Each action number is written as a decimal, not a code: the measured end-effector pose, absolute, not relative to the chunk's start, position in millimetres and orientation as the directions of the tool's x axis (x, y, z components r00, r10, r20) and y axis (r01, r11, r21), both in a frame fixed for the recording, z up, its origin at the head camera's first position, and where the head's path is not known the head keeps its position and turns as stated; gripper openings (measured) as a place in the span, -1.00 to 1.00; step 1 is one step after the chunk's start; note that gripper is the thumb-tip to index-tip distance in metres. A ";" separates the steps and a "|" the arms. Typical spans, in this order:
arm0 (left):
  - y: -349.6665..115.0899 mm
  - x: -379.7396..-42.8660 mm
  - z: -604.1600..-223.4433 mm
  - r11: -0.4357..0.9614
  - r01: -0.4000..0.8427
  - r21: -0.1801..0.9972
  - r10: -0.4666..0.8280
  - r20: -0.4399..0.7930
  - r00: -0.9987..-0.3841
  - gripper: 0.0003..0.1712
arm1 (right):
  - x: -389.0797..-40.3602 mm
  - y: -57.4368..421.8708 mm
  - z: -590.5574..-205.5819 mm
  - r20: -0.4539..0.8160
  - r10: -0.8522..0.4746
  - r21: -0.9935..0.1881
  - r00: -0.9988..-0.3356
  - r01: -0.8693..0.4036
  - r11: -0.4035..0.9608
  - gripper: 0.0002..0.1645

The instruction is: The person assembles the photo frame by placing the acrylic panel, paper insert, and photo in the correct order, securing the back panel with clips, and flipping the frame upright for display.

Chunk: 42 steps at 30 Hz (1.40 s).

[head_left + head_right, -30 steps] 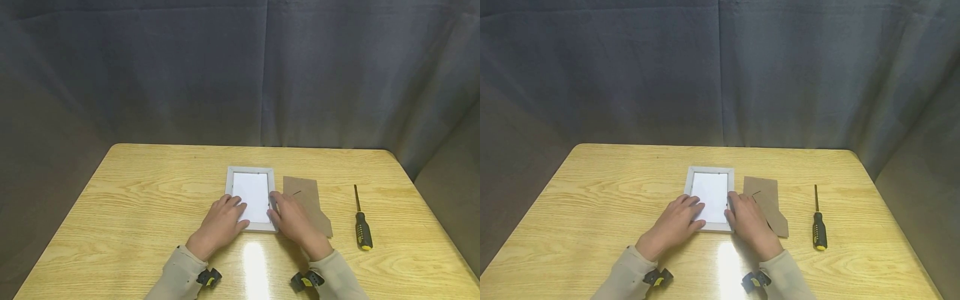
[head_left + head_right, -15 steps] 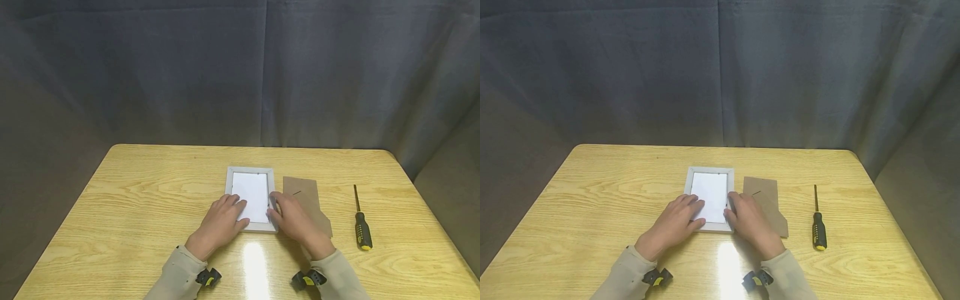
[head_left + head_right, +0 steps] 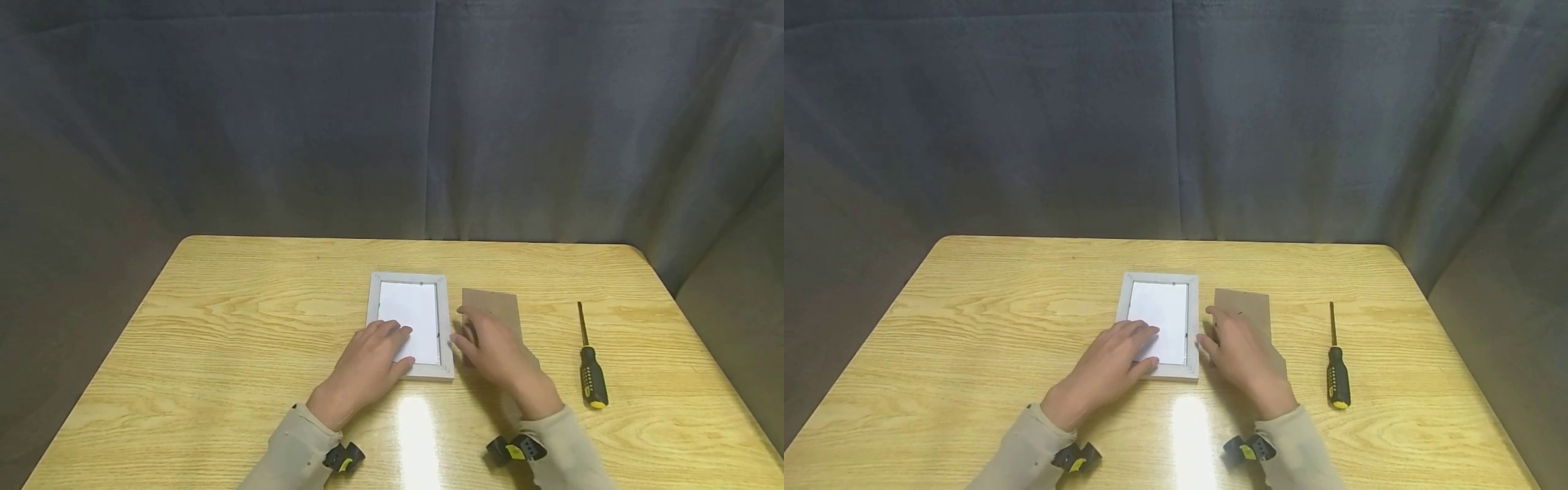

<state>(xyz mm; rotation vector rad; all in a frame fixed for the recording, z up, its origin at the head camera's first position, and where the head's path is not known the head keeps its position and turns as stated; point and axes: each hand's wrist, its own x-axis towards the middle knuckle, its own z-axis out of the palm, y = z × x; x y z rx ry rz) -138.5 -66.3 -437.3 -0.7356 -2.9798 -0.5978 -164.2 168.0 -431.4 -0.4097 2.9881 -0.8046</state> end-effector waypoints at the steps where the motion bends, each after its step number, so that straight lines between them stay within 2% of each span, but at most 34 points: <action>1: -65.6 -138.1 -437.4 0.815 0.453 0.361 0.448 0.103 -0.888 -0.43 | -164.1 170.1 -430.6 0.044 -0.245 -0.491 -0.968 -0.235 0.839 -0.37; 8: -60.6 -135.4 -438.1 0.807 0.477 0.349 0.468 0.116 -0.876 -0.46 | -163.8 184.1 -427.7 0.070 -0.192 -0.412 -0.979 -0.203 0.888 -0.35; 15: -58.2 -132.6 -437.7 0.803 0.497 0.330 0.478 0.142 -0.867 -0.48 | -165.9 192.9 -430.4 0.032 -0.149 -0.345 -0.988 -0.151 0.926 -0.26; 26: -68.9 -139.4 -431.7 0.827 0.426 0.368 0.408 0.128 -0.904 -0.45 | -169.2 201.6 -436.3 -0.028 -0.070 -0.348 -0.997 -0.056 0.936 -0.32; 33: -84.0 -144.9 -427.9 0.867 0.333 0.370 0.341 0.047 -0.939 -0.24 | -170.0 202.6 -437.1 -0.033 -0.061 -0.352 -0.998 -0.046 0.935 -0.35; 42: -90.4 -146.3 -426.8 0.876 0.279 0.394 0.321 -0.043 -0.946 0.03 | -171.0 202.2 -438.0 -0.042 -0.048 -0.354 -0.998 -0.030 0.935 -0.37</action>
